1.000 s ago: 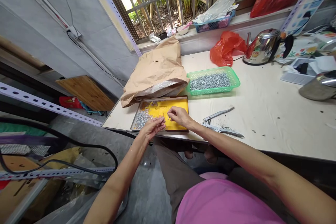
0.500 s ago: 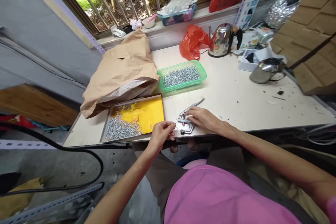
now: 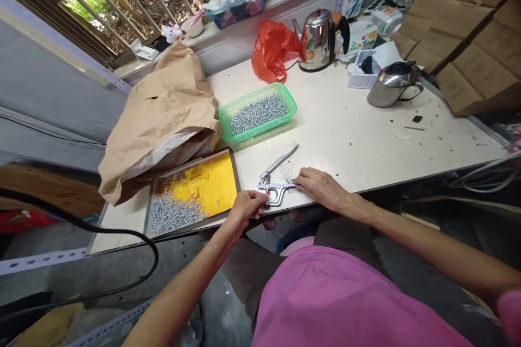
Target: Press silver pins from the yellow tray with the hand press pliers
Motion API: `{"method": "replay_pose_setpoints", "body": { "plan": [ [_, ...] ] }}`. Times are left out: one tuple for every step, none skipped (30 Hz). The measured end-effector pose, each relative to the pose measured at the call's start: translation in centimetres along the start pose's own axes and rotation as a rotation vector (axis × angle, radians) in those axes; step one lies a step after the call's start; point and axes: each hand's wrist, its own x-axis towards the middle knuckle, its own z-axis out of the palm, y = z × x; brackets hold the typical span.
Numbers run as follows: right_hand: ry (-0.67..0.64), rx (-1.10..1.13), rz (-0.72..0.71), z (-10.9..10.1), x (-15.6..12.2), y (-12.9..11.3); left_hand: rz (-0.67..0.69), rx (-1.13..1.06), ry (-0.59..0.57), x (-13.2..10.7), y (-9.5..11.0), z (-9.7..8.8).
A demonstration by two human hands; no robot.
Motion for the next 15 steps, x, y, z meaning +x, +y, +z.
{"method": "replay_pose_setpoints", "body": {
  "plan": [
    [0.003, -0.003, -0.003, 0.1, 0.0, 0.1, -0.016, 0.005, -0.009, 0.0, 0.1, 0.0],
    [0.006, -0.007, -0.006, 0.2, 0.0, 0.2, -0.035, 0.01, -0.022, 0.1, 0.3, -0.1],
    [0.007, -0.012, -0.009, 0.2, -0.1, 0.2, -0.055, 0.014, -0.041, 0.1, 0.4, -0.2],
    [0.008, -0.017, -0.013, 0.2, -0.1, 0.2, -0.073, 0.019, -0.062, 0.2, 0.5, -0.3],
    [0.007, -0.021, -0.018, 0.2, -0.1, 0.2, -0.091, 0.024, -0.084, 0.2, 0.6, -0.4],
    [0.004, -0.024, -0.021, 0.1, -0.1, 0.2, -0.108, 0.029, -0.105, 0.3, 0.7, -0.5],
    [-0.003, -0.027, -0.025, -0.1, -0.1, 0.2, -0.119, 0.033, -0.121, 0.3, 0.7, -0.5],
    [-0.013, -0.029, -0.033, -0.2, -0.1, 0.3, -0.128, 0.037, -0.134, 0.4, 0.8, -0.6],
    [-0.023, -0.028, -0.046, -0.4, 0.0, 0.4, -0.134, 0.042, -0.144, 0.4, 0.8, -0.6],
    [-0.03, -0.022, -0.065, -0.6, 0.1, 0.7, -0.136, 0.047, -0.15, 0.5, 0.8, -0.7],
    [-0.029, -0.016, -0.088, -0.8, 0.4, 1.1, -0.134, 0.051, -0.154, 0.5, 0.8, -0.6],
    [-0.023, -0.013, -0.107, -1.1, 0.8, 1.5, -0.132, 0.053, -0.153, 0.5, 0.8, -0.6],
    [-0.018, -0.015, -0.123, -1.3, 1.3, 2.1, -0.132, 0.053, -0.147, 0.5, 0.7, -0.6],
    [-0.023, -0.023, -0.133, -1.4, 1.9, 2.6, -0.135, 0.05, -0.137, 0.4, 0.7, -0.5],
    [-0.042, -0.035, -0.139, -1.5, 2.6, 3.2, -0.139, 0.046, -0.126, 0.3, 0.7, -0.4]
  ]
}}
